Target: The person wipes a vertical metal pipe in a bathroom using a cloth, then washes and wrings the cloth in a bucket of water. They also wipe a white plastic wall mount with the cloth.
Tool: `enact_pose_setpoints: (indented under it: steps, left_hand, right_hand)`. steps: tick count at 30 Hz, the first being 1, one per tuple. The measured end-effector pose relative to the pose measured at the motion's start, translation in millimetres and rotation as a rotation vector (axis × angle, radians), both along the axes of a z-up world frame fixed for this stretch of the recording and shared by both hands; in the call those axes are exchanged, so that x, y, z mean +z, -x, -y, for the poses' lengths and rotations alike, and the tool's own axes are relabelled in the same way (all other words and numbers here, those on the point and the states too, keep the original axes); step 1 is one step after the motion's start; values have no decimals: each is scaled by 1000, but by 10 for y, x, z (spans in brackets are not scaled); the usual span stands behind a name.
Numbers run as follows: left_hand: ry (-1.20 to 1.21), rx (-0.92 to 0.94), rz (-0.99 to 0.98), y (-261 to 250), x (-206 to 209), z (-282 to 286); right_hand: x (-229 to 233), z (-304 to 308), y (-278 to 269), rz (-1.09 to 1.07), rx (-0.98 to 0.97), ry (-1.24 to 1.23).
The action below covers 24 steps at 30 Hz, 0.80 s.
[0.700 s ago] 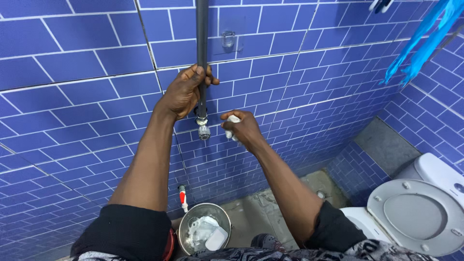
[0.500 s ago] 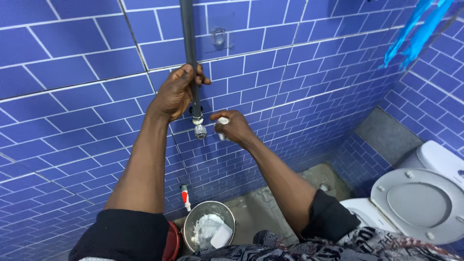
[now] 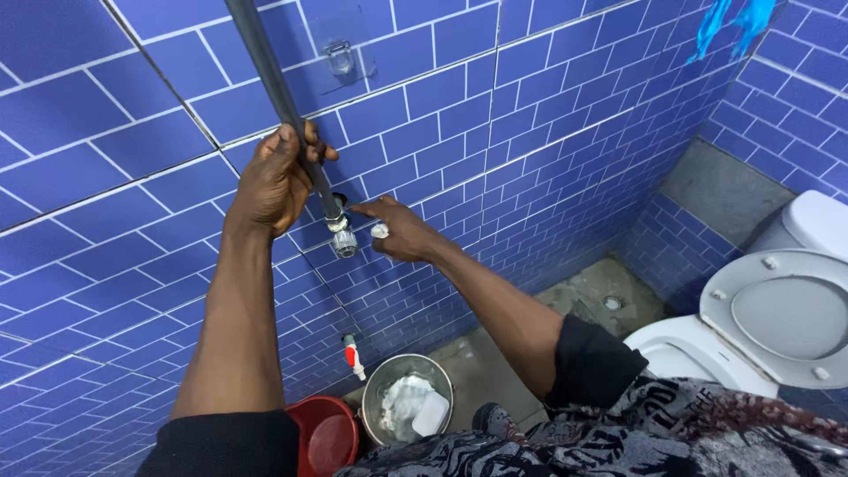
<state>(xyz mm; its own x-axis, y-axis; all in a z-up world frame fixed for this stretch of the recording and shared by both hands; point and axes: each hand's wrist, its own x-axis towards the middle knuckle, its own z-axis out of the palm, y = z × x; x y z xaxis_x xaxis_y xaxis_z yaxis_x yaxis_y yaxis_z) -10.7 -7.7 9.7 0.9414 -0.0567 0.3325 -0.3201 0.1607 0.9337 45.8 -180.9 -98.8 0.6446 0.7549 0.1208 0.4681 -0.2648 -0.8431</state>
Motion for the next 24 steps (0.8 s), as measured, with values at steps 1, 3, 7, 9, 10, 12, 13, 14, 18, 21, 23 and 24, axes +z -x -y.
enact_pose_setpoints:
  steps: [1,3,7,9,10,12,13,14,18,21,23,24]
  left_hand:
    - [2,-3,5,-1,2,5]
    - [9,-5,18,2,2,12]
    - [16,-9,27,4,0,14]
    - [29,-34,31,-2,-4,11]
    - [29,-36,30,-6,2,8]
    - [33,-40,28,0,1,7]
    - [36,-36,23,3,-4,11]
    - [37,-33,18,3,0,11]
    - [20,-20,24,-1,-1,18]
    - [16,-3,22,-1,4,20]
    - [11,-2,31,-2,3,25]
    - [10,1,37,2,1,26]
  right_hand:
    - [21,-38,-2,26,5,6]
    - [70,-126,-6,82,19,20]
    - [151,-196,-39,115,-7,161]
    - [130,-192,-75,173,-4,150]
    - [114,-204,-93,191,13,122]
    - [76,-215,-110,228,49,68]
    - [64,-218,-101,226,57,95]
    - [66,-230,-81,225,65,119]
    - [140,-240,0,187,35,302]
    - [160,-203,-14,323,65,204]
    - [180,-230,-34,340,41,262]
    - [192,-241,-40,349,31,292]
